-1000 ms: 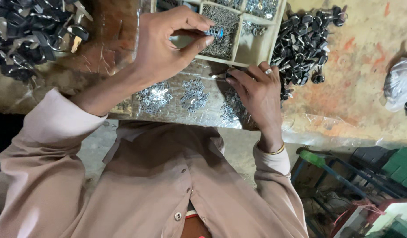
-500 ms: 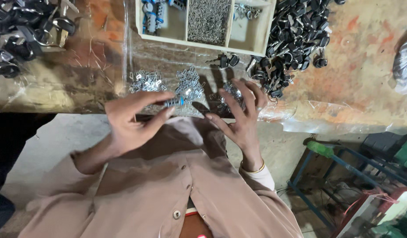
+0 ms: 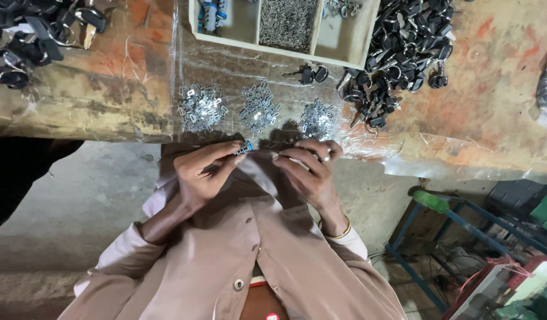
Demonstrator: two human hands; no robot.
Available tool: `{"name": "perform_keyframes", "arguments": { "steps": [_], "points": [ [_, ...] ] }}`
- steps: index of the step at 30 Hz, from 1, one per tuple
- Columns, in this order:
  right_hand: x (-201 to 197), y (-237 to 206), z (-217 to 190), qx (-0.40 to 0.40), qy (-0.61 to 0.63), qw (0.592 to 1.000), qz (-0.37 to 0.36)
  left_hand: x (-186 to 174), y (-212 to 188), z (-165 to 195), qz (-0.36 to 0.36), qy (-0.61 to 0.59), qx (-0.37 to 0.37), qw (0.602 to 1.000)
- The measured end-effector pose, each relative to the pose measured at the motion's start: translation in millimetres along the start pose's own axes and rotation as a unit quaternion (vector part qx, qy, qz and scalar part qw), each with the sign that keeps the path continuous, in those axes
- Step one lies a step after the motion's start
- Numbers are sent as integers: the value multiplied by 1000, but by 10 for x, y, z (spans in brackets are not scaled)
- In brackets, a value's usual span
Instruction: The person sits at a workbench assembling small lock components. They pick a blue plastic part, insert small metal pins into it one at a time, press the pins into place, and place the assembled part into a compartment tray, repeating the cycle with new parts.
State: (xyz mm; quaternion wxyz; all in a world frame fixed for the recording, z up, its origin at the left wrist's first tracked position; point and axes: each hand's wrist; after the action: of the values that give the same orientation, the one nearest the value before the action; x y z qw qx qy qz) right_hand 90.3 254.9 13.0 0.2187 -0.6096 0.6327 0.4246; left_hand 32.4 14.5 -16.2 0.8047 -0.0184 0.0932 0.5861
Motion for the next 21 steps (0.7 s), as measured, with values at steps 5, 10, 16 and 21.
{"name": "perform_keyframes", "arguments": {
  "steps": [5,10,16,21],
  "points": [
    [136,114,-199,108,128,986,7,52,-53,-112,21,-10,10,1000],
    [211,295,-388,135,132,982,9,28,-71,-148,12,19,24,999],
    [287,368,-458,181,156,971,32,-4,-65,-132,3,34,21,999],
    [242,343,-506,132,59,989,-9,-21,-65,-124,1,46,71,996]
  ]
}}
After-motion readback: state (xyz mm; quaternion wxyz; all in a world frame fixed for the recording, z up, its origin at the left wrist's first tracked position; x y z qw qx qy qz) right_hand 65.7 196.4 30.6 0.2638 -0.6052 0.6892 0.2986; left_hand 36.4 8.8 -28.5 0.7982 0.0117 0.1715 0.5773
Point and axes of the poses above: each hand's wrist, its own y-axis towards the middle knuckle, its own x-axis out of the palm, z = x × y, and after that the axes turned 3 degrees about x, right-handed
